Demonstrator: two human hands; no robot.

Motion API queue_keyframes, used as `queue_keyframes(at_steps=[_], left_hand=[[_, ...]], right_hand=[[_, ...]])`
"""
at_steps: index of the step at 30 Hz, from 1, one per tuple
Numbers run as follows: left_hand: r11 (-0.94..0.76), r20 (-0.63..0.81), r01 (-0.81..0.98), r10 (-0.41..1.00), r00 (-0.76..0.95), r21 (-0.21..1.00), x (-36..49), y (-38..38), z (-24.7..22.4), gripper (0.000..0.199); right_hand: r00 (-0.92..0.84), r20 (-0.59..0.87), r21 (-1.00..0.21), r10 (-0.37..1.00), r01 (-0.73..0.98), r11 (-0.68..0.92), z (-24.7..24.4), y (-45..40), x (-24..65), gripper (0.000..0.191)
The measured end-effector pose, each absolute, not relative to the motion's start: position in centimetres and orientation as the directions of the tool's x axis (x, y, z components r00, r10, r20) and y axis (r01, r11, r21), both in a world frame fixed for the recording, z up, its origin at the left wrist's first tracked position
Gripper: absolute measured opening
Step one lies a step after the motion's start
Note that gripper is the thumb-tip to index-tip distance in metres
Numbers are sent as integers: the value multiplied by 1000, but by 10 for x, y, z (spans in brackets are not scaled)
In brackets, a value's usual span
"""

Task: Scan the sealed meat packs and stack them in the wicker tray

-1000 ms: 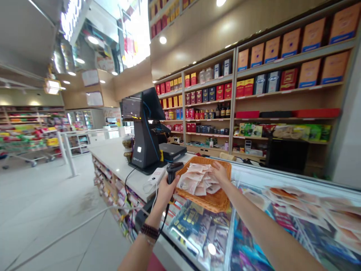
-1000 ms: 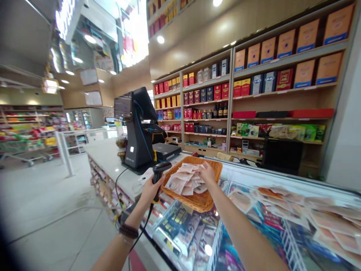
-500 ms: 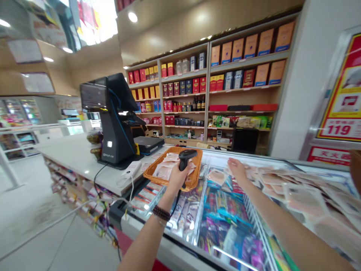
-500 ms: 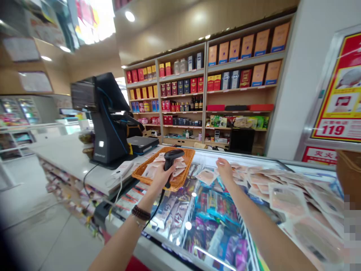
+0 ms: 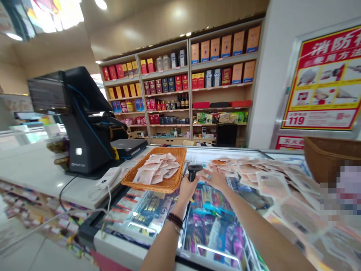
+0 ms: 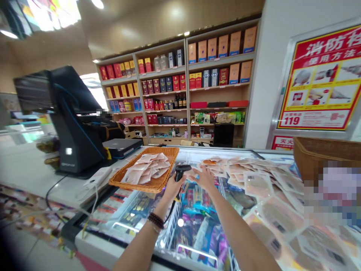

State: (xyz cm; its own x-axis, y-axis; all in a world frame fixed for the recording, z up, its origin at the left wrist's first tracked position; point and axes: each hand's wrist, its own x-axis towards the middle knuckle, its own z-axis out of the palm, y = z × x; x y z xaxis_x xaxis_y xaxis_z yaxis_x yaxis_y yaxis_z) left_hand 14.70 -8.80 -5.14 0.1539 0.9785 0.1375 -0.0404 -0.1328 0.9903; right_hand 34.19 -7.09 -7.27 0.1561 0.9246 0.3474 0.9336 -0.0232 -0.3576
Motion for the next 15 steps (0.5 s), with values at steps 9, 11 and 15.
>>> queue_keyframes(at_steps=[9,11,15], left_hand=[[-103,105,-19,977,184,994,138,-94,-57,46],[-97,97,-14,980,174,995,139,-96,-57,45],[-116,114,-1,981,157,993,140,-99,-56,43]], right_hand=[[73,388,-541,919,825,162,-79,-78,372,18],[128,392,-580,911,803,137,-82,-81,371,26],[201,381,-653,902,750,108,-84,-83,370,56]])
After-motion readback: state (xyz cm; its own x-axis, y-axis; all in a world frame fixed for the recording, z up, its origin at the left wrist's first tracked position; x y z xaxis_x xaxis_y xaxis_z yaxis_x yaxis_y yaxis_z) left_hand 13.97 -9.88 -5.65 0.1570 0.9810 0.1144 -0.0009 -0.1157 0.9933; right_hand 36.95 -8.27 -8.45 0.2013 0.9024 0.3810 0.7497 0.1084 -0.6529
